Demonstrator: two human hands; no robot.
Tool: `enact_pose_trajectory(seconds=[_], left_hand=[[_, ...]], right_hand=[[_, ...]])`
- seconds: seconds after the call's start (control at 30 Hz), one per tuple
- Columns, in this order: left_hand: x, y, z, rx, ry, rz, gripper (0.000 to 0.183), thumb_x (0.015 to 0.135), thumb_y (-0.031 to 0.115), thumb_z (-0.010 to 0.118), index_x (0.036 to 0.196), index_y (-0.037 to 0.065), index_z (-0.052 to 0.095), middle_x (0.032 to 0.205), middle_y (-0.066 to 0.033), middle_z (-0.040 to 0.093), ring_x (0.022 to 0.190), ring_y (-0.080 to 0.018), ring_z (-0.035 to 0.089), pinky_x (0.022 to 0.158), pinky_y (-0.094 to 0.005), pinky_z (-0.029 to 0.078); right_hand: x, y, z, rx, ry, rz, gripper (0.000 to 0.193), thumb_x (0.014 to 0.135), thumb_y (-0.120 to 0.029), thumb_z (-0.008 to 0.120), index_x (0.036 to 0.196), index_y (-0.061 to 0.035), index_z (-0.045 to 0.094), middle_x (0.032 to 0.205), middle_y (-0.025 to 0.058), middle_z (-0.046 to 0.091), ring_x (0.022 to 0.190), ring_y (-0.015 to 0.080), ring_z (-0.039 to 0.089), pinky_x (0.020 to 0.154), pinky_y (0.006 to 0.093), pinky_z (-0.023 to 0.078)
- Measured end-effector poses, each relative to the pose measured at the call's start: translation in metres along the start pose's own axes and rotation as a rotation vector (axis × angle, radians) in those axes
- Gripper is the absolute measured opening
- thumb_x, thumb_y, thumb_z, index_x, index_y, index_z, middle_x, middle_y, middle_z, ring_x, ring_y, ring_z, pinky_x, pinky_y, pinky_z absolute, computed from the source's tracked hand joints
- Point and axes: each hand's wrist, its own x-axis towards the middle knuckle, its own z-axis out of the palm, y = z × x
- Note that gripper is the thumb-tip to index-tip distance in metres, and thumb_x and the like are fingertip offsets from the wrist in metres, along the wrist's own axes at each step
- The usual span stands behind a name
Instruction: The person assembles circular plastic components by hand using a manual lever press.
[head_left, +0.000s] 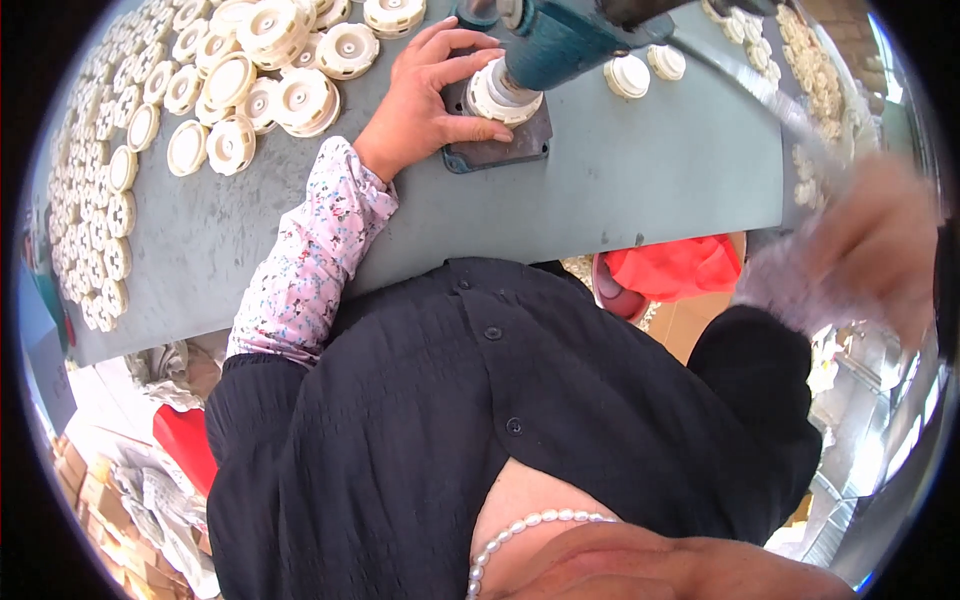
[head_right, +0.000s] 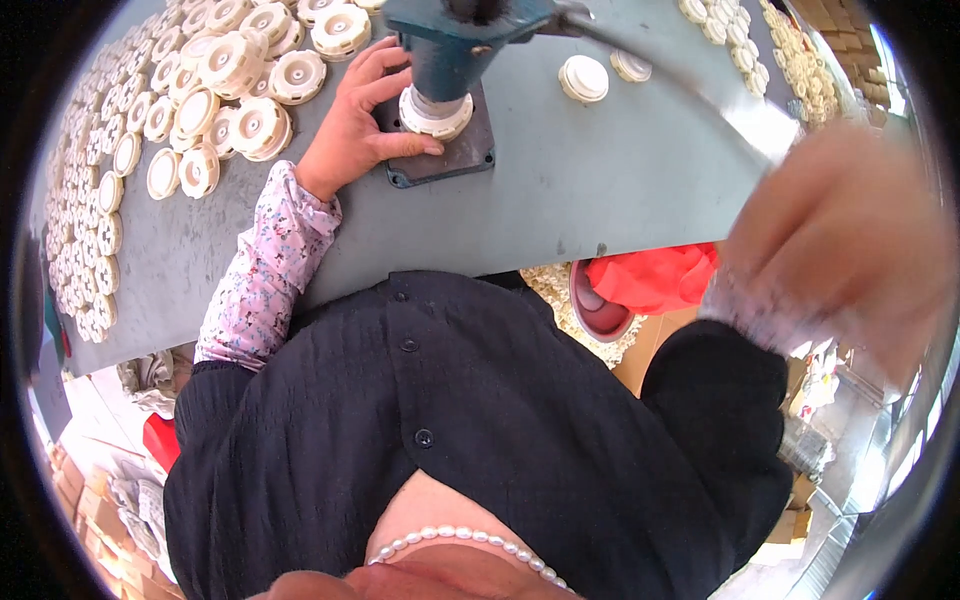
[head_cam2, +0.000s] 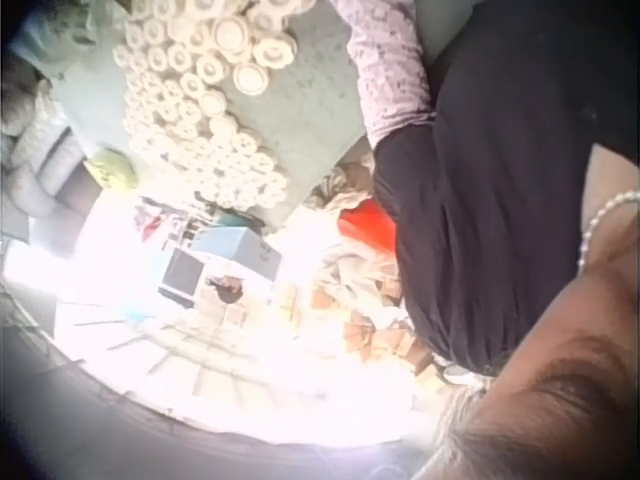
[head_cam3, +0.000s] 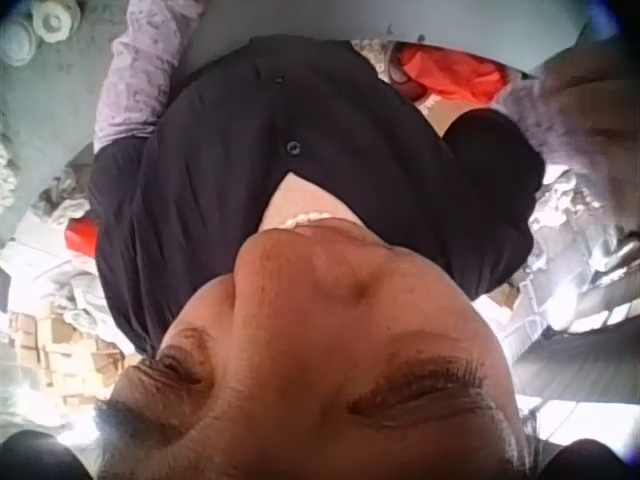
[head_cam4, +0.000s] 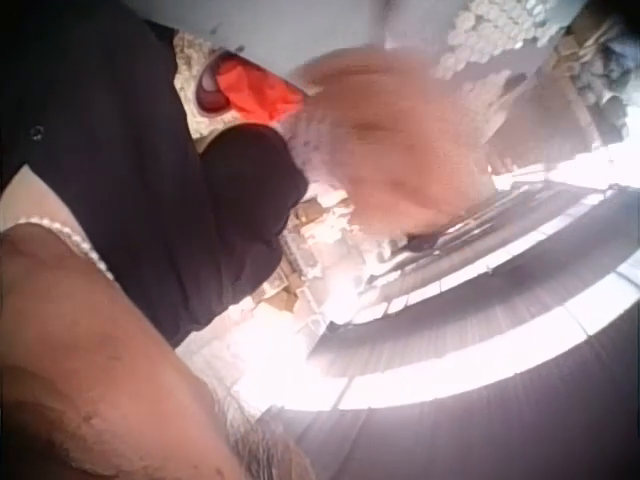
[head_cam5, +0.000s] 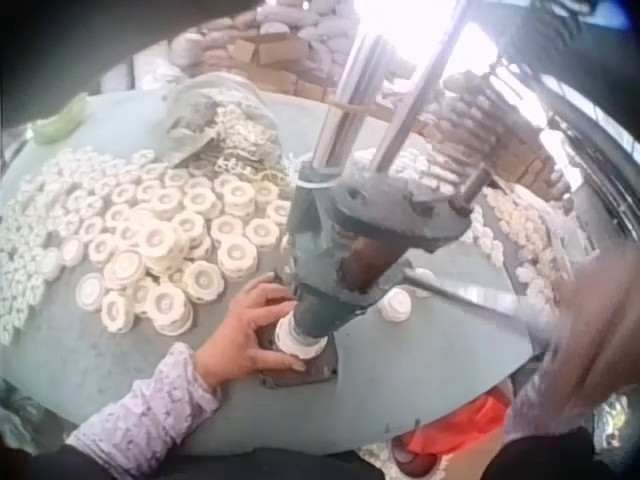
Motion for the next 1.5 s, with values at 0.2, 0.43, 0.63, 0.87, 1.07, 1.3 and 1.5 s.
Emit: enact_pose_trajectory(seconds=[0.2,0.43,0.63,0.87,1.07,1.3,1.5], left_hand=[[0.007,0.013,0.013,-0.091,0.171,0.041,0.074,0.065,0.044,0.096,0.131,0.020,0.075,0.151,-0.0033,0.058,0.149,-0.0393,0.042,0.122,-0.0535,0.031],[0.020,0.010,-0.005,-0.162,0.092,0.095,0.062,0.060,0.035,0.099,0.113,0.010,0.079,0.130,-0.0024,0.070,0.145,-0.0375,0.047,0.119,-0.0517,0.036],[0.033,0.002,-0.058,0.238,0.325,0.022,0.069,0.061,0.034,0.096,0.124,0.013,0.075,0.135,-0.0081,0.065,0.142,-0.0395,0.045,0.119,-0.0539,0.033],[0.014,0.037,-0.032,0.113,0.422,-0.082,0.060,0.077,0.001,0.061,0.136,0.008,0.068,0.133,-0.0173,0.063,0.126,-0.0374,0.055,0.114,-0.0462,0.040],[-0.015,0.050,0.010,-0.145,0.301,-0.076,0.066,0.075,0.006,0.064,0.142,0.003,0.061,0.136,-0.0185,0.061,0.126,-0.0386,0.055,0.114,-0.0460,0.040],[-0.018,0.055,0.009,-0.149,0.208,-0.025,0.076,0.079,0.022,0.074,0.149,0.000,0.053,0.146,-0.0207,0.055,0.132,-0.0407,0.050,0.116,-0.0478,0.037],[-0.017,0.054,0.004,-0.130,0.236,-0.021,0.082,0.080,0.039,0.083,0.149,0.004,0.054,0.143,-0.0195,0.057,0.131,-0.0406,0.051,0.114,-0.0499,0.038]], right_hand=[[-0.062,0.076,0.198,-0.681,0.014,0.257,0.039,0.086,-0.031,0.081,0.064,-0.0108,0.055,0.067,0.0053,0.052,0.056,0.0272,0.058,0.053,0.0403,0.047],[-0.063,0.040,0.098,0.433,0.019,-0.068,0.033,0.093,-0.031,0.075,0.075,-0.0047,0.067,0.083,0.0109,0.069,0.059,0.0245,0.065,0.057,0.0375,0.053],[-0.069,0.079,0.033,-0.134,0.821,0.447,0.045,0.110,-0.037,0.056,0.132,-0.0015,0.071,0.129,0.0171,0.070,0.071,0.0230,0.070,0.064,0.0337,0.059],[-0.117,0.268,0.112,-0.743,0.515,0.715,0.054,0.104,-0.048,0.064,0.125,0.0015,0.073,0.124,0.0143,0.070,0.093,0.0191,0.071,0.082,0.0312,0.057],[-0.078,0.199,0.122,0.266,0.543,0.905,0.044,0.092,-0.025,0.084,0.125,0.0016,0.072,0.116,0.0098,0.069,0.095,0.0142,0.065,0.084,0.0258,0.052],[-0.064,0.132,0.139,0.141,0.066,0.848,0.044,0.085,-0.013,0.086,0.125,-0.0046,0.070,0.092,0.0004,0.056,0.075,0.0126,0.047,0.070,0.0290,0.046],[-0.036,0.097,0.155,-0.301,0.425,0.328,0.042,0.078,-0.002,0.086,0.116,-0.0048,0.068,0.104,0.0092,0.070,0.078,0.0209,0.062,0.071,0.0333,0.053]])
